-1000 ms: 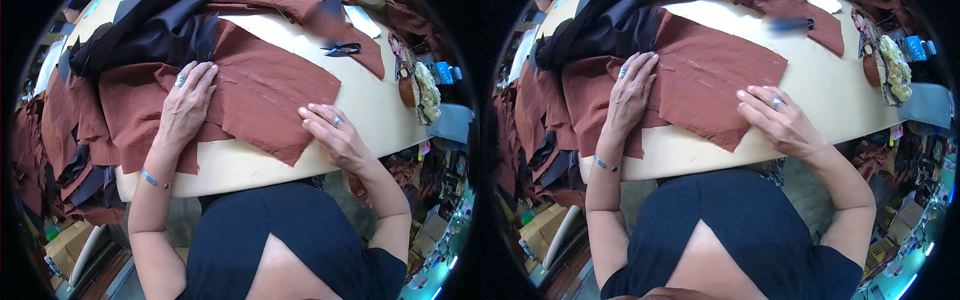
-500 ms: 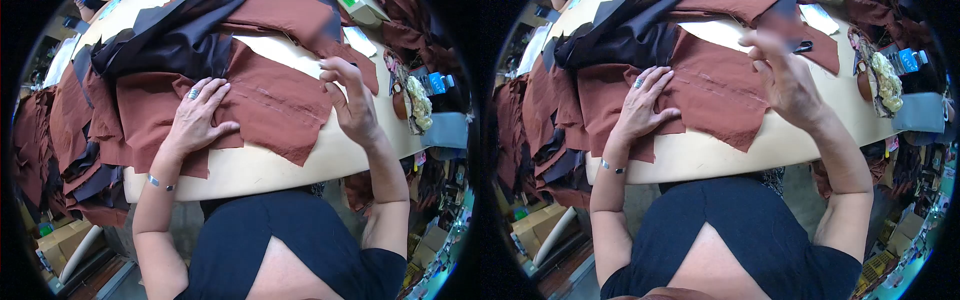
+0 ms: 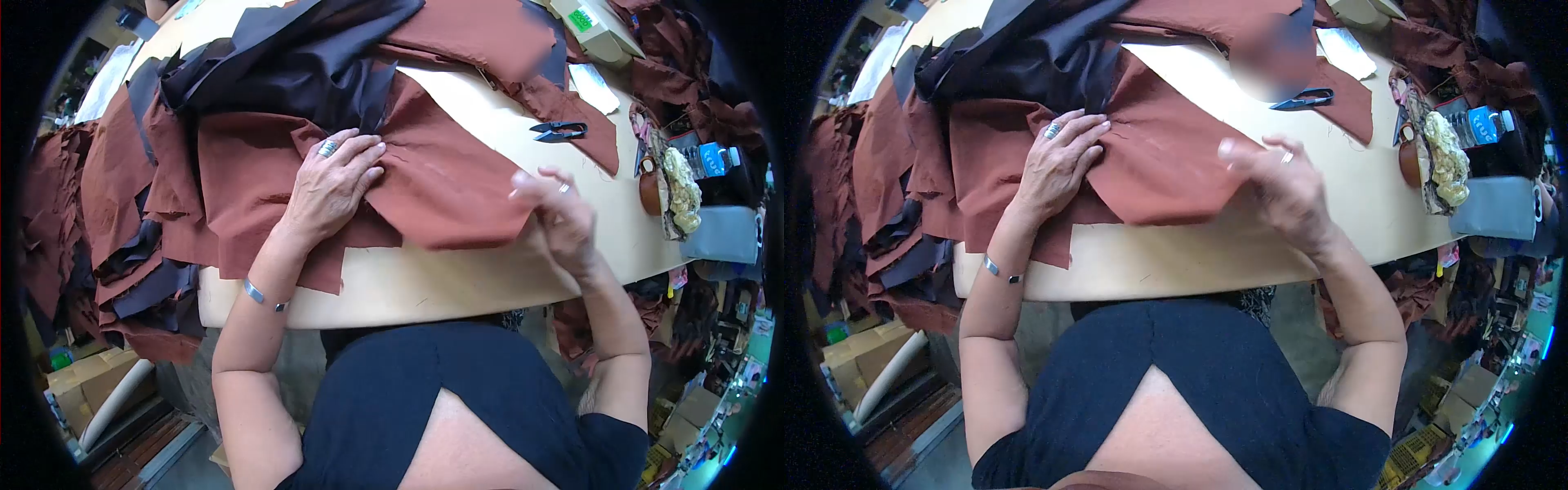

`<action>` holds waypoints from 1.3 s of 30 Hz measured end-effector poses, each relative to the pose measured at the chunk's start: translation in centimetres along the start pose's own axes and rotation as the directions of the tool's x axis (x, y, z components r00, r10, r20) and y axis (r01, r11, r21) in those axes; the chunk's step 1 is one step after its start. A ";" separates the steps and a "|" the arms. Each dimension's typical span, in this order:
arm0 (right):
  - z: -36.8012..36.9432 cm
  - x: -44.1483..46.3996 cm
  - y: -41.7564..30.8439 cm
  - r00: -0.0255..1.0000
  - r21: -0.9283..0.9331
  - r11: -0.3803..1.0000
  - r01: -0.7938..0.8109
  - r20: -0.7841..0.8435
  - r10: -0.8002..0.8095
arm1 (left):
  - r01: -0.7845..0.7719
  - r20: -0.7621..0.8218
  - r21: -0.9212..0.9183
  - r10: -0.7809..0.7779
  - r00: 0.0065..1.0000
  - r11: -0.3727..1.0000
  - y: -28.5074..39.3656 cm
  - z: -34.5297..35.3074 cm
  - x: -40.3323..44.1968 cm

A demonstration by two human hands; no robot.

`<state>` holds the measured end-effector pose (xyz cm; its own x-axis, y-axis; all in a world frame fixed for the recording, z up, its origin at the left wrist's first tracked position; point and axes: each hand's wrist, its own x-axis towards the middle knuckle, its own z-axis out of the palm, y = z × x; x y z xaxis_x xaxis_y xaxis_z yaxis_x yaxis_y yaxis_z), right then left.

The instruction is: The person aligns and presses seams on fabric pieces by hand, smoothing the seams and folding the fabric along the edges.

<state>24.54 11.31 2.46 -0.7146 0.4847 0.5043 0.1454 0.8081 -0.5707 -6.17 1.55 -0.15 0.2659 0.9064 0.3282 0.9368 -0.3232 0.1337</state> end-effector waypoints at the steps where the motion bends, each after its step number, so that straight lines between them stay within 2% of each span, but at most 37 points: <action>1: -0.3 1.1 -0.4 0.984 0.232 0.968 -0.093 -0.125 0.124 | -0.052 0.016 0.041 0.051 0.999 0.998 0.1 -0.3 -0.1; 2: -1.2 2.7 -1.2 0.966 0.273 0.952 -0.139 -0.172 0.191 | 0.043 0.026 -0.120 -0.040 0.999 0.992 0.7 -0.9 -0.1; 3: -2.0 4.3 -2.0 0.942 0.318 0.931 -0.179 -0.219 0.255 | -0.022 0.054 -0.115 0.029 0.998 0.993 1.5 -1.9 -0.2; 4: -3.0 6.3 -2.8 0.945 0.166 0.964 -0.208 -0.219 0.242 | -0.089 0.081 -0.115 0.098 0.992 0.989 2.5 -2.9 -0.2; 5: -3.3 8.0 -2.4 0.953 0.033 0.981 -0.190 -0.236 0.193 | -0.088 0.120 -0.180 0.111 0.987 0.980 3.8 -3.5 -0.3; 6: -3.3 9.8 -2.4 0.954 0.011 0.978 -0.207 -0.218 0.204 | -0.106 0.186 -0.219 0.148 0.971 0.970 4.6 -4.0 -0.4; 8: -2.7 12.9 -2.3 0.953 0.027 0.965 -0.259 -0.152 0.260 | 0.156 0.231 -0.504 -0.042 0.972 0.849 5.7 -4.2 -0.7; 9: -2.1 14.1 -2.1 0.947 0.063 0.952 -0.298 -0.103 0.304 | 0.264 0.220 -0.729 -0.150 0.964 0.631 6.0 -4.3 -0.9; 10: -1.4 15.0 -1.4 0.945 0.054 0.946 -0.318 -0.056 0.321 | 0.543 0.447 -0.777 -0.329 0.832 0.317 6.2 -4.8 -1.0; 12: -0.2 16.7 0.5 0.937 0.032 0.937 -0.348 0.039 0.347 | 0.510 0.539 -0.840 -0.392 0.746 -0.185 5.8 -4.6 -1.2; 13: 1.1 16.9 2.1 0.936 0.108 0.930 -0.351 0.024 0.351 | 0.481 0.539 -0.842 -0.367 0.758 -0.243 5.6 -4.6 -1.4; 17: 3.2 17.5 4.4 0.899 0.186 0.880 -0.436 0.139 0.416 | 0.463 0.595 -0.799 -0.392 0.702 -0.384 5.3 -3.9 -2.2; 20: 5.1 17.9 9.0 0.991 0.079 0.988 -0.130 0.045 0.127 | 0.451 0.583 -0.810 -0.432 0.688 -0.376 5.7 -4.6 -1.7; 22: 5.0 18.1 8.4 0.974 0.121 0.968 -0.218 0.082 0.210 | 0.413 0.580 -0.804 -0.415 0.700 -0.428 5.5 -4.2 -1.8; 24: 4.8 18.5 7.3 0.956 0.129 0.950 -0.285 0.105 0.272 | 0.441 0.584 -0.806 -0.406 0.703 -0.395 5.4 -4.2 -1.8; 26: 4.6 18.6 6.1 0.941 0.105 0.938 -0.332 0.112 0.320 | 0.531 0.598 -0.801 -0.403 0.693 -0.275 5.5 -4.5 -1.5; 27: 4.7 18.7 6.4 0.959 0.078 0.958 -0.275 0.089 0.268 | 0.553 0.622 -0.783 -0.380 0.684 -0.285 5.4 -4.6 -1.6; 29: 5.1 18.7 7.3 0.986 0.020 0.987 -0.160 0.047 0.159 | 0.484 0.559 -0.829 -0.438 0.704 -0.280 6.3 -4.5 -1.2; 30: 4.9 18.7 6.6 0.968 0.079 0.967 -0.243 0.081 0.237 | 0.448 0.525 -0.851 -0.466 0.712 -0.275 6.7 -4.5 -1.1; 32: 4.4 18.7 4.8 0.911 0.186 0.895 -0.406 0.161 0.380 | 0.480 0.531 -0.846 -0.443 0.722 -0.232 6.5 -4.3 -1.4; 35: 3.5 18.7 3.8 0.939 0.135 0.932 -0.337 0.119 0.322 | 0.520 0.544 -0.835 -0.406 0.734 -0.180 6.7 -3.9 -1.9; 37: 2.2 18.6 1.3 0.913 0.190 0.899 -0.393 0.199 0.357 | 0.546 0.533 -0.833 -0.397 0.747 -0.089 6.9 -4.0 -2.0; 38: 2.3 18.6 1.5 0.920 0.201 0.903 -0.379 0.188 0.344 | 0.569 0.533 -0.821 -0.400 0.746 -0.032 7.0 -4.2 -2.0; 39: 2.4 18.5 1.7 0.927 0.212 0.907 -0.364 0.176 0.331 | 0.559 0.528 -0.828 -0.398 0.750 -0.044 7.0 -4.2 -2.0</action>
<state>9.88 20.84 9.28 -0.7347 0.6580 0.1647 0.2468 0.4855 -0.8387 -1.08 -3.68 4.08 -0.0539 0.9523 -0.3004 -0.0808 0.2957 0.9519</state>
